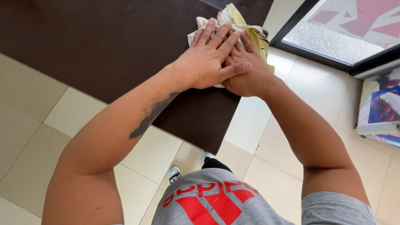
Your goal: The recorder is wiping a checkout counter and then a bag of coffee using a white cloth.
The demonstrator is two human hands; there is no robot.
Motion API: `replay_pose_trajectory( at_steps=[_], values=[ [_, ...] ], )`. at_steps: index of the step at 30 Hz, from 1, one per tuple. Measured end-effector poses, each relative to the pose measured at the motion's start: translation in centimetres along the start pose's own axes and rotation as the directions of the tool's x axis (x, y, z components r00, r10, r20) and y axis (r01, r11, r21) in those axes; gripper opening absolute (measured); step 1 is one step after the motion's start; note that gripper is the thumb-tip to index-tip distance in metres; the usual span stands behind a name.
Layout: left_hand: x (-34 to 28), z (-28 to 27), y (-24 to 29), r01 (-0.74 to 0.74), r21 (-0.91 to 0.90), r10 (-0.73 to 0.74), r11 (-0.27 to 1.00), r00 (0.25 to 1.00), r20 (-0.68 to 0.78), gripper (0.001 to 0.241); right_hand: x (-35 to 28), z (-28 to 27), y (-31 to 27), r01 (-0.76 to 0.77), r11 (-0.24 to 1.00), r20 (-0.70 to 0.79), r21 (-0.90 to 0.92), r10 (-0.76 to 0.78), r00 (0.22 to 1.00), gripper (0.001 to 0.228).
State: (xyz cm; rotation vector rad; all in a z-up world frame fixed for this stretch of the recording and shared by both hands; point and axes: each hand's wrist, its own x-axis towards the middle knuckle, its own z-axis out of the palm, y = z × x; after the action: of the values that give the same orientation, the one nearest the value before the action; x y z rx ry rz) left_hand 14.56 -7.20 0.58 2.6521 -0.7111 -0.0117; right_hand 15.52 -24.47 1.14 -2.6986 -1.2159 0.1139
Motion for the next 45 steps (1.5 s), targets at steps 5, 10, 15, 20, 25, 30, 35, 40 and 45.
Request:
replay_pose_trajectory(
  at_steps=[5, 10, 15, 20, 25, 30, 35, 40, 45],
  values=[
    [5.7, 0.5, -1.4, 0.084, 0.012, -0.084, 0.996, 0.996, -0.009, 0.105, 2.7, -1.5, 4.4, -0.023, 1.000, 0.005, -0.011, 0.023, 1.000, 0.081],
    [5.2, 0.7, -1.0, 0.114, 0.018, -0.113, 0.993, 0.992, -0.050, 0.104, 2.6, -1.6, 4.6, -0.036, 0.999, 0.019, 0.022, 0.036, 0.999, 0.080],
    [2.6, 0.8, 0.5, 0.092, 0.019, -0.091, 0.996, 0.993, -0.081, 0.104, 1.0, -0.5, 3.1, -0.039, 0.998, -0.040, -0.048, 0.037, 0.999, 0.077],
    [-4.0, 1.0, 3.5, 0.029, -0.002, -0.029, 1.000, 0.996, -0.085, 0.103, -3.7, 0.5, -3.1, -0.022, 0.998, -0.097, 0.065, 0.029, 0.995, 0.082],
    [-11.6, 1.8, 6.5, -0.066, 0.040, 0.071, 0.997, 0.988, -0.134, 0.106, -8.8, 2.8, -10.1, -0.058, 0.996, -0.119, 0.065, 0.065, 0.991, 0.088],
    [-16.5, 2.2, 10.6, -0.114, 0.094, 0.134, 0.989, 0.962, -0.238, 0.097, -12.6, 7.8, -14.4, -0.023, 0.974, -0.359, 0.223, 0.104, 0.927, 0.088],
    [-17.2, 3.6, 11.8, -0.132, 0.072, 0.150, 0.989, 0.871, -0.467, 0.082, -12.5, 10.7, -16.3, 0.310, 0.672, -0.617, 0.672, 0.276, 0.737, 0.089],
    [-15.5, 3.6, 11.0, -0.172, 0.041, 0.173, 0.984, 0.888, -0.427, 0.084, -11.1, 11.1, -15.2, 0.401, 0.522, -0.626, 0.753, 0.378, 0.682, 0.079],
    [-10.7, 2.9, 9.8, -0.162, 0.069, 0.175, 0.984, 0.938, -0.299, 0.091, -9.1, 11.1, -10.5, 0.306, 0.593, -0.600, 0.745, 0.394, 0.696, 0.075]
  ],
)
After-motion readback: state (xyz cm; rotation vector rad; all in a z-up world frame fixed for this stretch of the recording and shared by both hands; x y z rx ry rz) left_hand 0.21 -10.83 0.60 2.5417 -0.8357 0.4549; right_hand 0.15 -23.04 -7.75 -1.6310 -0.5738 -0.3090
